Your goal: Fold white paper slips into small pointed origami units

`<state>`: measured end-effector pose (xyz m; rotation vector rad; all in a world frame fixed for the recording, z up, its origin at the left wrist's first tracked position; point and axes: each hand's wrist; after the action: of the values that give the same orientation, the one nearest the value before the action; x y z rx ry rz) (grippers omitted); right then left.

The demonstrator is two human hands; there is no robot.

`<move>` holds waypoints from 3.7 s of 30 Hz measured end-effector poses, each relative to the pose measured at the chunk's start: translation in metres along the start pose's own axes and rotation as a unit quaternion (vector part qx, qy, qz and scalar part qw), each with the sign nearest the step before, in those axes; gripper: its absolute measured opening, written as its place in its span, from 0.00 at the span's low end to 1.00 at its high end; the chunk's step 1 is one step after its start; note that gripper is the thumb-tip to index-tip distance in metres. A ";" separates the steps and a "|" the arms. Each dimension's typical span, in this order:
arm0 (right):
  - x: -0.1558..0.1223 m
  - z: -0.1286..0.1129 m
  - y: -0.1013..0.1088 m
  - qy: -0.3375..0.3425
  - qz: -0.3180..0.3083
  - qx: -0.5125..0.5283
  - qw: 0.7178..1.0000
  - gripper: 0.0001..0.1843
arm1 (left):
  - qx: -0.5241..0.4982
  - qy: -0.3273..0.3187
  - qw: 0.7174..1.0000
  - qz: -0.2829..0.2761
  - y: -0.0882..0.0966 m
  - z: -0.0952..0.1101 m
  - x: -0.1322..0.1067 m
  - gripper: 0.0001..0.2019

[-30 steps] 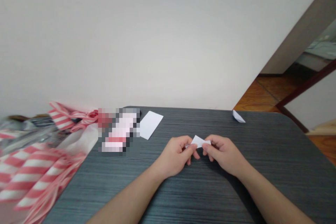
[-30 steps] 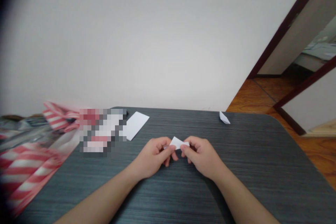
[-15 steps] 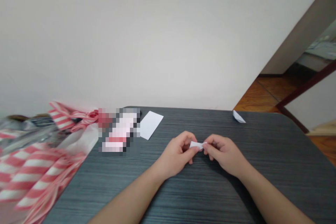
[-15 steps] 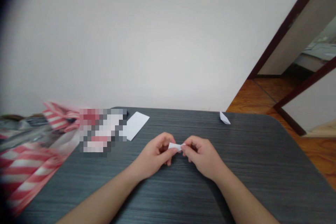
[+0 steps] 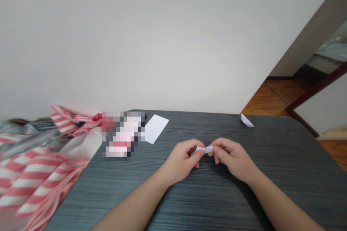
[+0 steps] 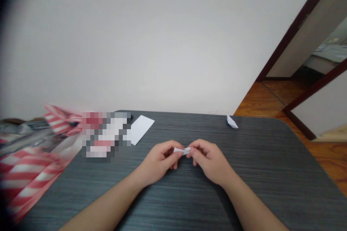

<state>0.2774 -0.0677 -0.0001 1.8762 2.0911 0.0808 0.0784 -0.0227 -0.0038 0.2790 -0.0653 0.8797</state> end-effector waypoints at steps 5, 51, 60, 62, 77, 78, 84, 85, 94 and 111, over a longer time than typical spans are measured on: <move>0.001 0.002 0.001 0.000 0.003 -0.012 1.000 0.11 | 0.005 -0.028 1.000 -0.010 0.000 -0.002 0.000 0.08; 0.005 0.003 -0.001 0.184 0.111 -0.198 0.956 0.08 | 0.117 -0.128 0.984 0.035 0.002 0.004 0.001 0.09; 0.005 0.004 -0.002 0.174 0.136 -0.204 0.954 0.09 | 0.128 -0.150 0.980 0.029 0.003 0.004 0.002 0.08; 0.005 0.003 -0.003 0.173 0.139 -0.205 0.953 0.09 | 0.130 -0.151 0.980 0.027 0.003 0.004 0.002 0.08; 0.005 0.002 -0.004 0.183 0.144 -0.192 0.954 0.07 | 0.125 -0.144 0.981 0.032 0.002 0.004 0.000 0.08; 0.005 0.002 -0.004 0.185 0.143 -0.193 0.953 0.08 | 0.125 -0.145 0.981 0.033 0.001 0.004 0.000 0.08; 0.004 0.001 -0.004 0.183 0.138 -0.201 0.952 0.10 | 0.118 -0.138 0.983 0.030 0.001 0.004 0.000 0.08; 0.004 0.001 -0.004 0.181 0.139 -0.201 0.953 0.09 | 0.118 -0.137 0.983 0.030 0.002 0.004 0.000 0.08; 0.003 0.002 -0.003 0.183 0.147 -0.201 0.951 0.07 | 0.120 -0.134 0.983 0.042 0.002 0.004 0.000 0.08; 0.003 0.000 -0.003 0.200 0.119 -0.202 0.951 0.09 | 0.097 -0.085 0.991 0.040 0.000 0.000 -0.002 0.08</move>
<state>0.2746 -0.0655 -0.0018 1.9490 1.8702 0.9427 0.0773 -0.0238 -0.0039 0.5359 -0.1498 0.9414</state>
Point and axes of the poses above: each hand's wrist, its own x-axis towards the middle knuckle, its own y-axis out of the back of the hand, z = x × y, and after that the axes turned 13 degrees about -y, right-handed
